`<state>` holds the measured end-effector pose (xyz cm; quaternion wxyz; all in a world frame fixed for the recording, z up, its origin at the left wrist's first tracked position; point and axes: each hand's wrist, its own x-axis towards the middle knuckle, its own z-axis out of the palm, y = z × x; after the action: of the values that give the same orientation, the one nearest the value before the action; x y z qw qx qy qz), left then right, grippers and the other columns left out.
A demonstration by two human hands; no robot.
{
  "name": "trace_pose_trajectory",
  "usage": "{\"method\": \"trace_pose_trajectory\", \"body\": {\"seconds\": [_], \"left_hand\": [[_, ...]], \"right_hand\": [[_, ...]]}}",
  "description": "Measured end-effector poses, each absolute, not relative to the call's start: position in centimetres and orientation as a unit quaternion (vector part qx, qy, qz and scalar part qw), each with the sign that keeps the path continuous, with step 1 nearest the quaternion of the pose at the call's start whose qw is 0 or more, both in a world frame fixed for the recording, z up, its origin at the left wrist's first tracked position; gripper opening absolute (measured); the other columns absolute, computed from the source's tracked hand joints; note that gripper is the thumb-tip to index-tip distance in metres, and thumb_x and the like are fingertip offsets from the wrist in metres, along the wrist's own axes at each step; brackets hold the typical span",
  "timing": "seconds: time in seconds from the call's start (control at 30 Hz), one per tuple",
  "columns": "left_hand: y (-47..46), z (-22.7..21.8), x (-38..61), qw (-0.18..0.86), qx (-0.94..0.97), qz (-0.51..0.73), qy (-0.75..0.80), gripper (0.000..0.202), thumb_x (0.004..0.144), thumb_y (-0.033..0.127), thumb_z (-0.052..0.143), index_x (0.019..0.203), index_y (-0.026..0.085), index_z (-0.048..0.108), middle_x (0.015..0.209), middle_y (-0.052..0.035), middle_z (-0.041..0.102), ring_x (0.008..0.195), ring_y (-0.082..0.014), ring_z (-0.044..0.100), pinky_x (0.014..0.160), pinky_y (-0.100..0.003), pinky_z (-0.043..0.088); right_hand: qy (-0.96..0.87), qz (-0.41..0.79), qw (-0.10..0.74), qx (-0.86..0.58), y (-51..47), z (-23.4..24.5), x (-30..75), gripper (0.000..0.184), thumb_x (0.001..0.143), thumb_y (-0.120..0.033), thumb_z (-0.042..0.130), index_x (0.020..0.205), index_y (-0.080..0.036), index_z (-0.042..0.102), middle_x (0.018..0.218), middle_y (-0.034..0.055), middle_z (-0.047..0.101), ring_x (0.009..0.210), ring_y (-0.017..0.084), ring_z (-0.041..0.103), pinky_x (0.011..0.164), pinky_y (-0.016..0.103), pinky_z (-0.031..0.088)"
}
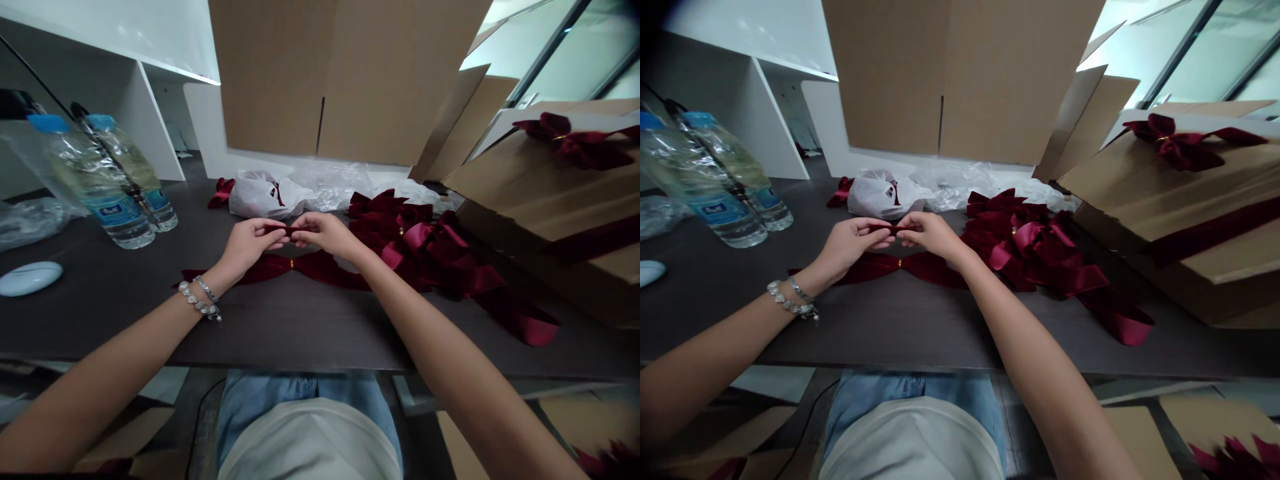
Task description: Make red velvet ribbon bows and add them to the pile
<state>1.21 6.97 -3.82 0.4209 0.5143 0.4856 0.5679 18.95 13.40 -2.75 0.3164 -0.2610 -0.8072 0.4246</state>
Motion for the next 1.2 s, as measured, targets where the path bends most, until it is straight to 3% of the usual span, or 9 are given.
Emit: {"method": "trace_pose_trajectory", "body": {"seconds": [0.4,0.6,0.8,1.03,1.1,1.2], "left_hand": [[7.0,-4.0,1.1,0.412,0.508,0.581,0.484,0.023,0.077,0.019,0.072,0.098,0.009,0.068,0.086,-0.0088,0.075,0.080,-0.0161,0.074,0.078,-0.026,0.062],[6.6,-3.8,1.8,0.409,0.514,0.577,0.485,0.022,0.083,0.019,0.065,0.103,0.010,0.066,0.092,-0.0093,0.075,0.086,-0.0164,0.073,0.086,-0.030,0.061],[6.0,-3.7,2.0,0.428,0.507,0.553,0.504,0.023,0.088,0.021,0.055,0.104,0.010,0.065,0.099,-0.0101,0.074,0.089,-0.0156,0.072,0.083,-0.027,0.058],[4.7,-3.1,1.2,0.185,0.655,0.376,0.629,0.029,0.078,0.031,0.061,0.102,0.021,0.074,0.080,-0.0018,0.075,0.069,-0.0142,0.067,0.066,-0.023,0.048],[4.1,-3.1,1.3,0.177,0.667,0.370,0.623,0.031,0.075,0.027,0.062,0.104,0.022,0.071,0.077,-0.0001,0.074,0.068,-0.0137,0.067,0.064,-0.021,0.047],[3.5,-3.3,1.7,0.213,0.688,0.321,0.616,0.021,0.075,0.029,0.061,0.092,0.023,0.072,0.073,0.0001,0.074,0.068,-0.0148,0.069,0.063,-0.022,0.047]], "right_hand": [[-0.763,0.480,0.339,-0.270,13.6,-2.5,18.9,0.002,0.082,-0.013,0.064,0.084,-0.012,0.064,0.069,-0.0001,0.066,0.062,0.007,0.063,0.064,0.020,0.053],[-0.728,0.511,0.329,-0.317,13.4,-1.8,19.3,0.003,0.082,-0.012,0.067,0.080,-0.012,0.065,0.068,0.0008,0.067,0.058,0.007,0.062,0.064,0.020,0.054],[-0.722,0.569,0.268,-0.286,14.0,-1.5,21.0,0.014,0.090,-0.012,0.059,0.101,-0.012,0.067,0.084,0.0039,0.072,0.076,0.008,0.067,0.080,0.022,0.056],[-0.742,0.506,0.269,-0.347,14.2,-1.5,20.9,0.010,0.086,-0.011,0.062,0.096,-0.012,0.064,0.074,0.0035,0.068,0.066,0.010,0.065,0.067,0.023,0.055],[-0.756,0.468,0.286,-0.356,14.2,-1.7,20.5,0.008,0.082,-0.014,0.067,0.089,-0.013,0.064,0.070,0.0033,0.067,0.062,0.011,0.063,0.063,0.023,0.053],[-0.804,0.375,0.308,-0.344,14.0,-2.3,19.8,0.006,0.080,-0.017,0.069,0.082,-0.014,0.065,0.070,0.0029,0.067,0.062,0.011,0.062,0.061,0.023,0.050]]}}
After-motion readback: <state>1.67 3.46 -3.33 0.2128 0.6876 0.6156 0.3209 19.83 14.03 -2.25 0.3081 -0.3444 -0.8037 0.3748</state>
